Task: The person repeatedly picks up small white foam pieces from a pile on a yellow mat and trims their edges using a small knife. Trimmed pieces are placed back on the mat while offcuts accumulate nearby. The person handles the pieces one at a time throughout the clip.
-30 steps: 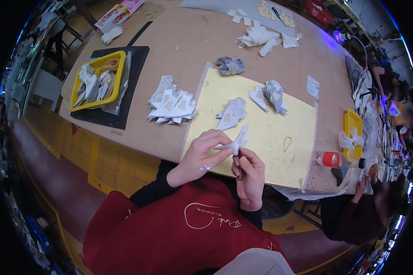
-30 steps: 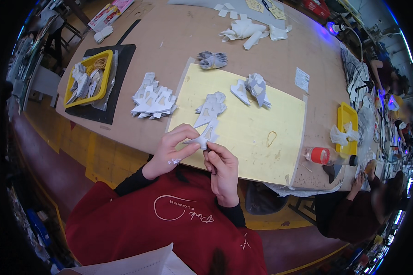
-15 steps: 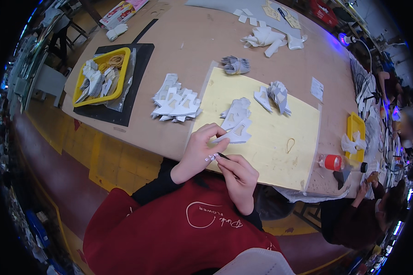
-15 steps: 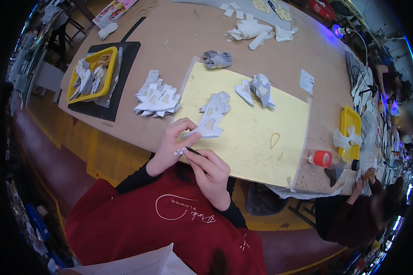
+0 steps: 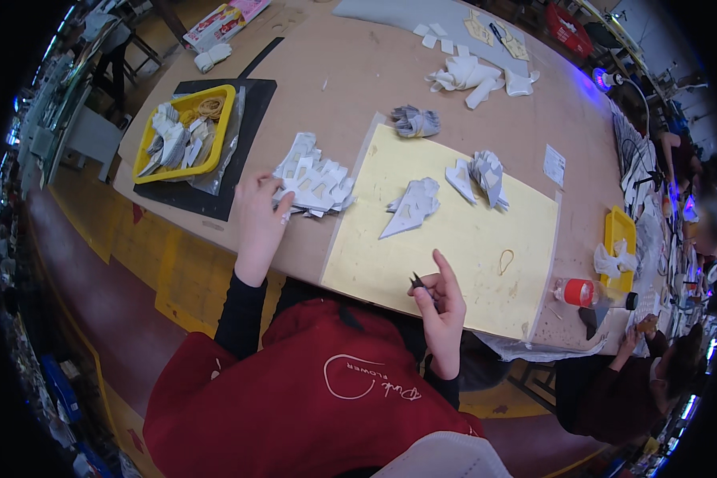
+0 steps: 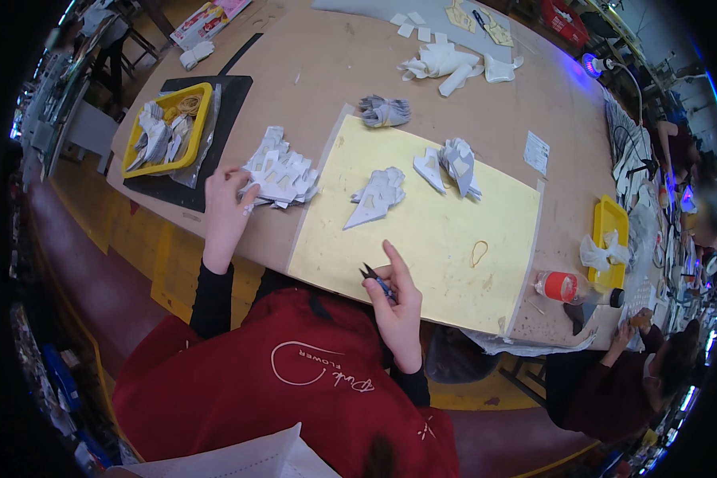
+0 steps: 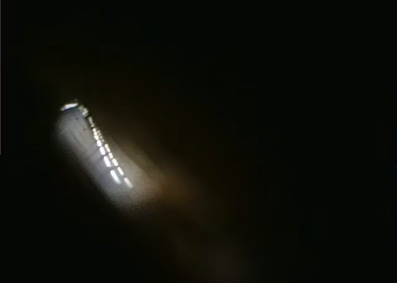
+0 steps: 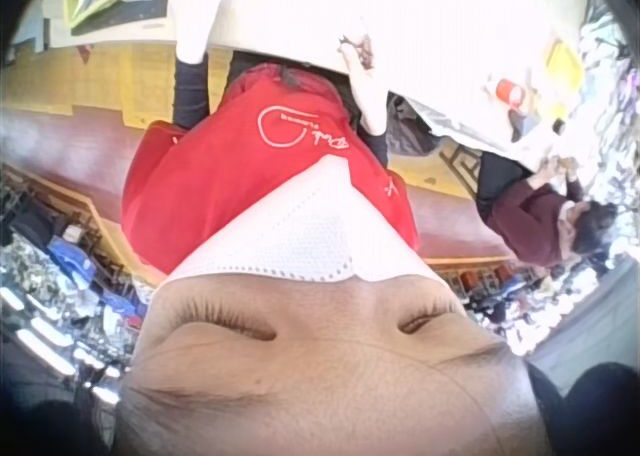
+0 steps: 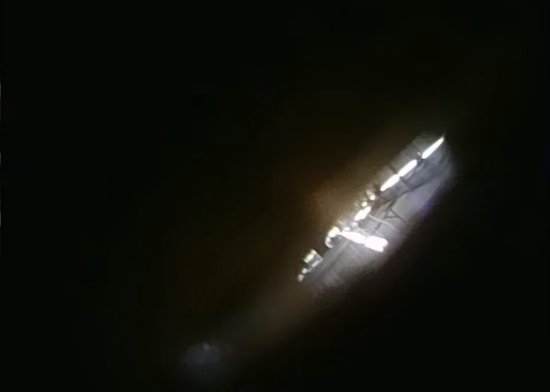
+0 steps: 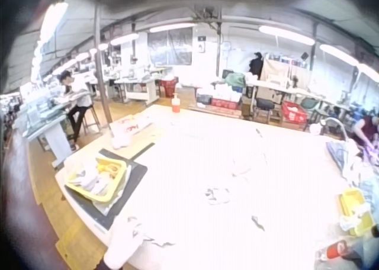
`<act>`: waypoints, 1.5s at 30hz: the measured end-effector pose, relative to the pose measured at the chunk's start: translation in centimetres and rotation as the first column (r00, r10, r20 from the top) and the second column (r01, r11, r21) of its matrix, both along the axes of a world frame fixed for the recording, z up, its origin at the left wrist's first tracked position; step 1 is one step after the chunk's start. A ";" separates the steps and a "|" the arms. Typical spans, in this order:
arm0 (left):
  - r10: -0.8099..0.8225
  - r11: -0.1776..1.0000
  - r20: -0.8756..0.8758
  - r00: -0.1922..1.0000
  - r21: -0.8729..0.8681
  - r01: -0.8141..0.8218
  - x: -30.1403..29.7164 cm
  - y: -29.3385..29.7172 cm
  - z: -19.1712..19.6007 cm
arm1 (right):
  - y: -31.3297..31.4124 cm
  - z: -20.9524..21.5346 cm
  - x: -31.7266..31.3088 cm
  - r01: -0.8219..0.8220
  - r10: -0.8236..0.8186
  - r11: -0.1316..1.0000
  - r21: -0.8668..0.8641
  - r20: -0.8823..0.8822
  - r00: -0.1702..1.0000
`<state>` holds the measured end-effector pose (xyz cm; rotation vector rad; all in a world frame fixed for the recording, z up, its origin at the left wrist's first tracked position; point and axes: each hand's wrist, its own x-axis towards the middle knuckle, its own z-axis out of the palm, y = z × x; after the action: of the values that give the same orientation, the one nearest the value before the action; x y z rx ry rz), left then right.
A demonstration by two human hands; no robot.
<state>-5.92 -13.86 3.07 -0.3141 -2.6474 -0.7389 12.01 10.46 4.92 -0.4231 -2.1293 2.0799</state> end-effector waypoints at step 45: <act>-0.784 0.333 0.296 0.546 0.942 -0.034 6.5 8.3 2.4 | -1.6 1.7 -2.0 0.132 -0.040 0.871 0.474 -0.199 0.979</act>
<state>0.61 -5.52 5.49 -0.4765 -2.1893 -2.8835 10.01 8.89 6.63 -0.2427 -2.3549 1.3942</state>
